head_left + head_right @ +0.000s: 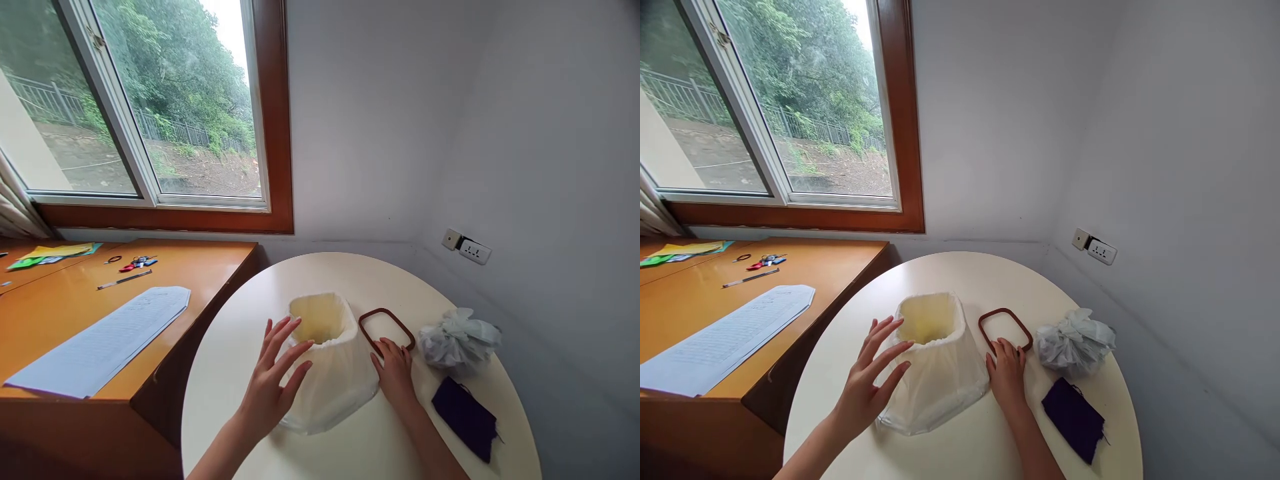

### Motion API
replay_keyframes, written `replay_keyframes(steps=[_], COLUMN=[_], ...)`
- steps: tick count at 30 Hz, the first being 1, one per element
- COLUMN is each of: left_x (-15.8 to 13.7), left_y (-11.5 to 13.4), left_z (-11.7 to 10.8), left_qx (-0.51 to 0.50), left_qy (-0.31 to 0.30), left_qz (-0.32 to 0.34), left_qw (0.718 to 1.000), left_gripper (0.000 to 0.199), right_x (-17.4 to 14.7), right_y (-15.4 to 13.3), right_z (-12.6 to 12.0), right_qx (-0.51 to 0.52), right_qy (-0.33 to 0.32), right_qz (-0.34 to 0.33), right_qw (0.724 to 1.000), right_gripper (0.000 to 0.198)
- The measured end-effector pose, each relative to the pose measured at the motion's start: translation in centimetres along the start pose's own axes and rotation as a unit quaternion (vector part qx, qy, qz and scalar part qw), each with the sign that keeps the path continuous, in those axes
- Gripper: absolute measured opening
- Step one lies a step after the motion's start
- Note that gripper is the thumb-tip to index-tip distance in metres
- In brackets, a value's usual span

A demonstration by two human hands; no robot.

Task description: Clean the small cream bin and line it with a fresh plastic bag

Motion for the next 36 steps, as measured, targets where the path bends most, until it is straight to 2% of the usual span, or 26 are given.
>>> replay_keyframes(steps=[4, 10, 16, 19, 22, 25, 27, 30, 33, 36], left_x=[0.6, 0.7, 0.9, 1.6, 3.1, 5.1, 6.5, 7.9, 8.7, 9.0], left_y=[0.9, -0.1, -1.7, -2.3, -3.1, -4.4, -5.1, -5.5, -5.4, -5.3], left_z=[0.8, 2.0, 1.4, 0.6, -1.1, -3.4, -4.4, -5.1, -5.6, -5.2], left_qx=[0.013, 0.012, 0.022, 0.021, -0.006, -0.041, -0.054, -0.06, -0.064, -0.041], left_qy=[-0.02, -0.03, -0.028, -0.058, -0.08, -0.065, -0.07, -0.08, -0.065, -0.093], left_qz=[0.031, 0.041, 0.029, 0.015, -0.009, -0.069, -0.112, -0.163, -0.188, -0.184], left_qw=[0.999, 0.999, 0.999, 0.998, 0.997, 0.995, 0.99, 0.981, 0.978, 0.978], left_gripper=[0.035, 0.037, 0.037, 0.032, 0.029, 0.025, 0.024, 0.032, 0.047, 0.052], right_x=[-0.1, 0.1, 0.7, 1.6, 3.3, 5.0, 5.8, 6.3, 6.0, 5.8], right_y=[0.0, 0.0, -0.5, -0.9, -2.3, -5.1, -7.4, -11.0, -13.4, -14.5], right_z=[-0.5, -2.5, -5.3, -7.1, -9.4, -12.7, -14.4, -16.0, -16.6, -16.5], right_qx=[0.024, 0.12, 0.266, 0.306, 0.34, 0.342, 0.323, 0.28, 0.254, 0.252], right_qy=[0.011, 0.072, 0.1, 0.12, 0.138, 0.157, 0.126, 0.039, -0.029, -0.064], right_qz=[0.014, 0.028, 0.044, 0.046, 0.0, -0.1, -0.161, -0.233, -0.267, -0.277], right_qw=[1.0, 0.99, 0.958, 0.943, 0.93, 0.921, 0.924, 0.93, 0.929, 0.925], right_gripper=[0.022, 0.017, 0.024, 0.026, 0.026, 0.021, 0.016, 0.013, 0.015, 0.016])
Point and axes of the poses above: each hand's wrist, its own x-axis towards the middle knuckle, its own z-axis out of the palm, y = z × x, the point moved 8 cm from there along x, towards the middle knuckle, and after that the axes turned 7 degrees about -y, right-handed, at the moved point
